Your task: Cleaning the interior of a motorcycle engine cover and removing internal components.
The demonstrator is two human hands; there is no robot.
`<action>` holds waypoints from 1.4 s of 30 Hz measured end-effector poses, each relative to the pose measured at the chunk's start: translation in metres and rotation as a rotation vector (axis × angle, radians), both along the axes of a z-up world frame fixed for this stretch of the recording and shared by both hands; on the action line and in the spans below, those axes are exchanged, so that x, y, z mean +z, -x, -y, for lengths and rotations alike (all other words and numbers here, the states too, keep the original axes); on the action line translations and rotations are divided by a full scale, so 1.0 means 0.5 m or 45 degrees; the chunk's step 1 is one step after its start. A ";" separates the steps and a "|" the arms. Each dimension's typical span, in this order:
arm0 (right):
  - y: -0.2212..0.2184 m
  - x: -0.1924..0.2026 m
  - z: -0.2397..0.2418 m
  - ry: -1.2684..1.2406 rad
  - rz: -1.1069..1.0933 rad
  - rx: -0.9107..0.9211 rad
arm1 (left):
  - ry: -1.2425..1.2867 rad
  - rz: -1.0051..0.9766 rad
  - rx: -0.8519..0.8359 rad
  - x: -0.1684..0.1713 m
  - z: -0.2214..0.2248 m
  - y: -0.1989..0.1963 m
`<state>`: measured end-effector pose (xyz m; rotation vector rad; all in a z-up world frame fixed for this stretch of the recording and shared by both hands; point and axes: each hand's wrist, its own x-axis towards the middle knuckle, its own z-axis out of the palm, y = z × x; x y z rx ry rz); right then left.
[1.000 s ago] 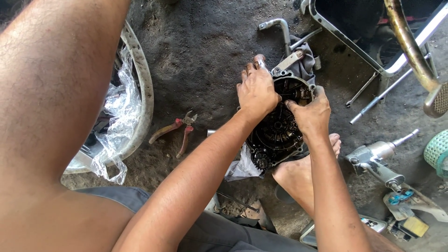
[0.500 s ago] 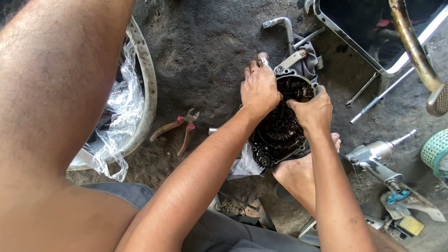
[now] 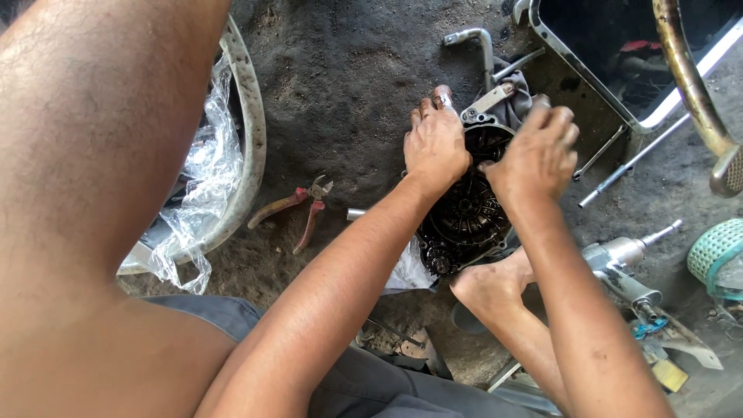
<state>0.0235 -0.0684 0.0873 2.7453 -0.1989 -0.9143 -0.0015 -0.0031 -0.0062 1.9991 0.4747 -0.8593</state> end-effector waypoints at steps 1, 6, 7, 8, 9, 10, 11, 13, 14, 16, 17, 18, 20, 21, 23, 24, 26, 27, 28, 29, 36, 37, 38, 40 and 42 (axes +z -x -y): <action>0.000 -0.021 0.014 0.000 0.000 0.001 | 0.000 0.000 0.001 0.001 -0.001 0.000; -0.004 -0.074 0.028 0.057 -0.054 0.573 | 0.013 0.039 0.049 -0.012 0.005 0.004; -0.004 -0.066 0.021 0.057 -0.055 0.575 | 0.013 0.038 0.051 -0.013 0.005 0.006; -0.004 -0.059 0.015 0.101 -0.066 0.727 | -0.001 0.059 0.036 -0.013 0.005 0.008; -0.005 -0.051 0.008 0.146 -0.078 0.879 | -0.015 0.078 0.020 -0.013 0.005 0.009; -0.007 -0.063 0.022 0.144 -0.080 0.881 | -0.016 0.076 0.022 -0.018 0.007 0.010; -0.009 -0.075 0.036 0.107 -0.088 0.991 | -0.024 0.085 0.018 -0.022 0.010 0.011; -0.013 -0.087 0.055 0.070 -0.097 1.101 | -0.031 0.092 0.015 -0.023 0.011 0.011; -0.016 -0.087 0.058 0.052 -0.099 1.145 | -0.030 0.093 0.022 -0.019 0.009 0.011; -0.019 -0.082 0.060 0.035 -0.101 1.189 | -0.028 0.094 0.030 -0.018 0.009 0.010; -0.021 -0.076 0.058 0.018 -0.106 1.177 | -0.036 0.097 0.026 -0.021 0.010 0.010; -0.022 -0.071 0.055 0.000 -0.111 1.165 | -0.043 0.100 0.022 -0.024 0.011 0.010; -0.025 -0.054 0.046 -0.017 -0.108 1.148 | -0.037 0.100 0.025 -0.015 0.005 0.010; -0.026 -0.045 0.043 -0.033 -0.104 1.128 | -0.029 0.101 0.024 -0.010 0.003 0.010; -0.028 -0.056 0.057 -0.077 -0.093 1.103 | -0.035 0.112 0.018 -0.008 0.001 0.011; -0.028 -0.061 0.065 -0.120 -0.081 1.079 | -0.042 0.123 0.014 -0.007 0.000 0.011; -0.030 -0.055 0.055 -0.090 -0.104 1.069 | -0.034 0.122 0.026 -0.023 0.010 0.012; -0.030 -0.052 0.049 -0.062 -0.130 1.062 | -0.028 0.117 0.041 -0.031 0.014 0.014; -0.029 -0.052 0.049 -0.062 -0.131 1.061 | -0.028 0.117 0.040 -0.029 0.013 0.014; -0.028 -0.053 0.050 -0.108 -0.111 1.088 | -0.045 0.123 0.019 -0.028 0.012 0.014; -0.019 -0.074 0.053 -0.103 -0.120 1.176 | -0.056 0.148 0.016 -0.032 0.014 0.014; -0.016 -0.066 0.047 -0.103 -0.121 1.176 | -0.055 0.148 0.016 -0.022 0.008 0.014; -0.014 -0.059 0.042 -0.102 -0.106 1.195 | -0.043 0.151 0.026 -0.012 0.002 0.014; -0.010 -0.052 0.044 -0.097 -0.088 1.211 | -0.029 0.160 0.033 -0.011 0.002 0.013; -0.007 -0.052 0.055 -0.136 0.015 1.160 | -0.033 0.118 0.031 -0.029 0.009 0.016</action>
